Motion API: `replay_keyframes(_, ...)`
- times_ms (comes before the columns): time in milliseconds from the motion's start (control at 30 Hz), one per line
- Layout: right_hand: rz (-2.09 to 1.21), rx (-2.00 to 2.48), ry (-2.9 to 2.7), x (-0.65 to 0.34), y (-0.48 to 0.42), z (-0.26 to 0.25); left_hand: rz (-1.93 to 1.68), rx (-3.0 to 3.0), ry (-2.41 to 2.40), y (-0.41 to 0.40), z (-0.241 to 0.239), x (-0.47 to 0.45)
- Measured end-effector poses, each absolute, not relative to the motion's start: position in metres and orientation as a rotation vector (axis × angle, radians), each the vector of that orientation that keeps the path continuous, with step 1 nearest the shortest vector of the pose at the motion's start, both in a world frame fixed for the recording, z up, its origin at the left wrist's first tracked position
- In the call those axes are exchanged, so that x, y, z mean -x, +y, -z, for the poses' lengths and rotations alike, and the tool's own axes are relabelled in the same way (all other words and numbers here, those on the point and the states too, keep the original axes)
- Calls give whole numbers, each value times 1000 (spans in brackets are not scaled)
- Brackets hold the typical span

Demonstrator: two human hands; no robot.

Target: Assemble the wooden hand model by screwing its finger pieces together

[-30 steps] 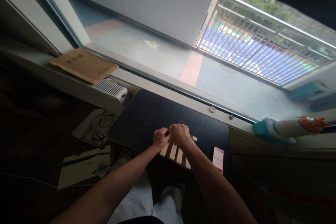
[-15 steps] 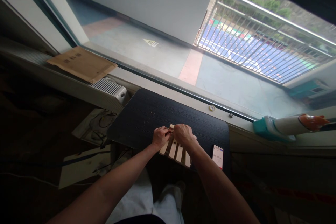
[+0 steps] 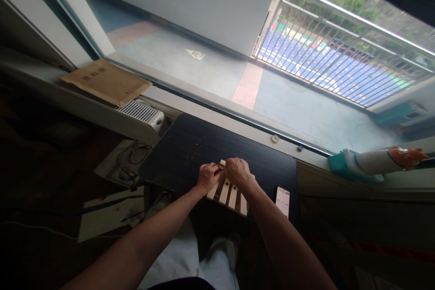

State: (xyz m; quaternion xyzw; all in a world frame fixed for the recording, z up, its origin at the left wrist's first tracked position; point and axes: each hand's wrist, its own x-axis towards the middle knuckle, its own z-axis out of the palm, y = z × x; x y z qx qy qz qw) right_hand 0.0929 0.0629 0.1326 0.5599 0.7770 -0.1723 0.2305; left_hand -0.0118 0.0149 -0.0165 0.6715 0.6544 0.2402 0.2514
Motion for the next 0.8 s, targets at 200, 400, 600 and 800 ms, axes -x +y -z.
replay_keyframes(200, 455, -1543, 2120, -92, 63, -132, -637, -1841, 1797, 15, 19, 11)
replay_keyframes(400, 457, -1513, 2128, -93, 62, -132, -634, -1842, 1793, 15, 18, 11)
replay_keyframes(600, 451, -1524, 2153, -94, 65, -129, -657, -1843, 1790, 15, 18, 11)
replay_keyframes(800, 464, -1394, 2224, -97, 68, -128, -667, -1834, 1790, 15, 20, 11)
